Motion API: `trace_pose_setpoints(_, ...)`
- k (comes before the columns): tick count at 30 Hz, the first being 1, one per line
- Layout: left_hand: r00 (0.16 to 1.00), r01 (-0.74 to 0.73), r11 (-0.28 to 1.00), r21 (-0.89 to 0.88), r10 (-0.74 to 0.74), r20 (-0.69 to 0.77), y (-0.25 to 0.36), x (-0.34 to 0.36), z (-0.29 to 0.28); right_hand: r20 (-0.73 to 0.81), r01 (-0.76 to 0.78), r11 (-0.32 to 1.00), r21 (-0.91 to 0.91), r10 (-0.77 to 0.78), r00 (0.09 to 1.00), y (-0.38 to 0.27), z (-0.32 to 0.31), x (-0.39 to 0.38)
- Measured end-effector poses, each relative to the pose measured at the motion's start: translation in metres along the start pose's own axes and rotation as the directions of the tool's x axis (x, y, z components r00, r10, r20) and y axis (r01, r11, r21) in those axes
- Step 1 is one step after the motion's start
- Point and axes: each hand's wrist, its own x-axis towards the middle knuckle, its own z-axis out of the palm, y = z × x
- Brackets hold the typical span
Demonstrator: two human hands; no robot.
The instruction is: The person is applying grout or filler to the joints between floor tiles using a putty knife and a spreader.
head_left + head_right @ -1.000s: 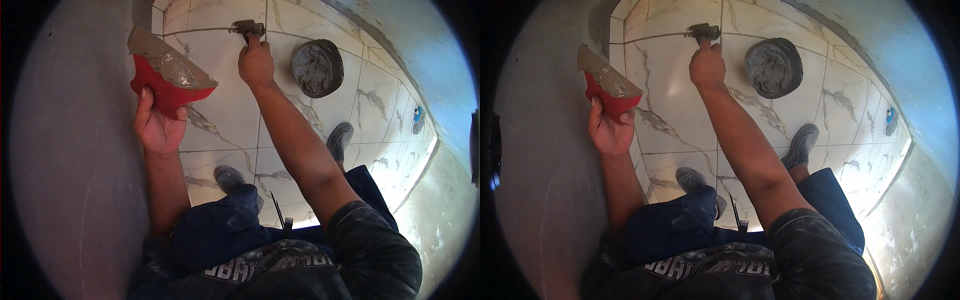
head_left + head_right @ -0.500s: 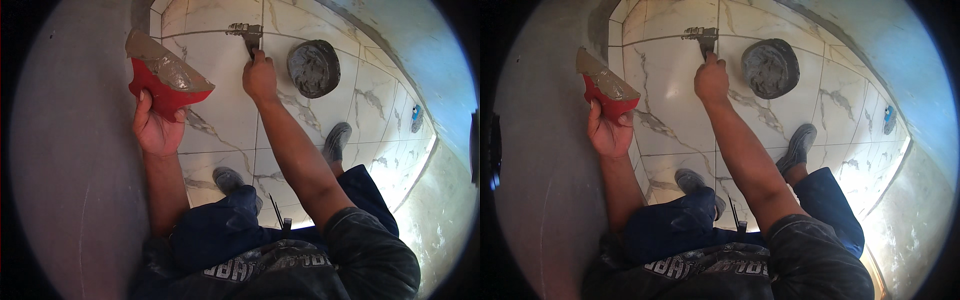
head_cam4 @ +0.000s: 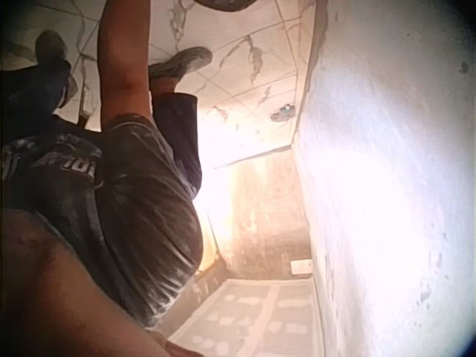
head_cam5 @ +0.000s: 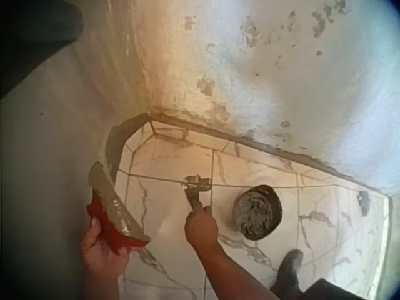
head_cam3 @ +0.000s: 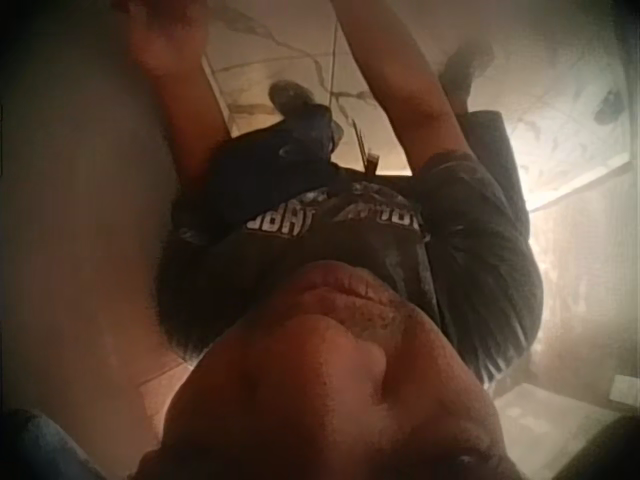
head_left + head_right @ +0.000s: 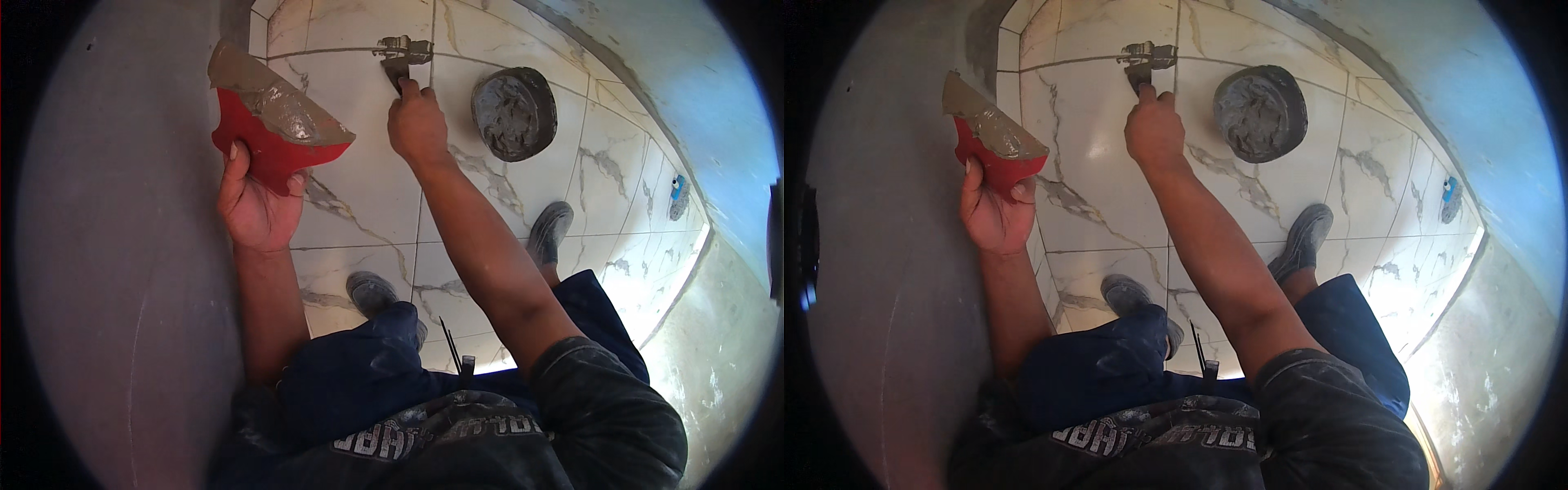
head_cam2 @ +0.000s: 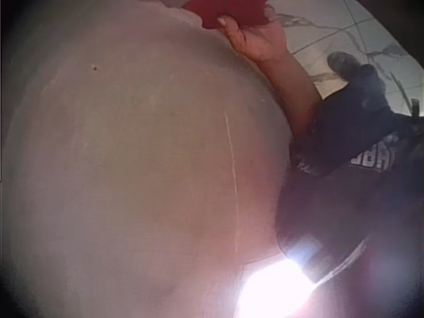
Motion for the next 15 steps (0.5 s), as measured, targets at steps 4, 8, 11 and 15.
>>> trace_pose_setpoints(4, 0.999, 0.002, 0.999, -0.048, -0.004, -0.032, -0.004, 0.002, 0.003, -0.225, 0.063, 0.996, 0.056, -0.049, 0.973, 0.015, -0.014, 0.019)
trace_pose_setpoints(8, 1.000, 0.000, 0.999, -0.045, 0.000, -0.003, -0.003, 0.004, -0.001, -0.303, -0.033, 0.991, 0.133, 0.072, 0.950, 0.027, -0.011, 0.015)
trace_pose_setpoints(11, 1.000, 0.010, 0.999, -0.048, -0.011, -0.015, -0.003, 0.001, 0.001, -0.274, -0.101, 0.983, 0.151, 0.139, 0.952, 0.031, -0.009, 0.010)
trace_pose_setpoints(15, 1.000, 0.013, 0.999, -0.048, -0.013, -0.002, -0.003, 0.005, 0.003, -0.261, -0.142, 0.983, 0.113, 0.167, 0.951, 0.027, -0.010, 0.018)
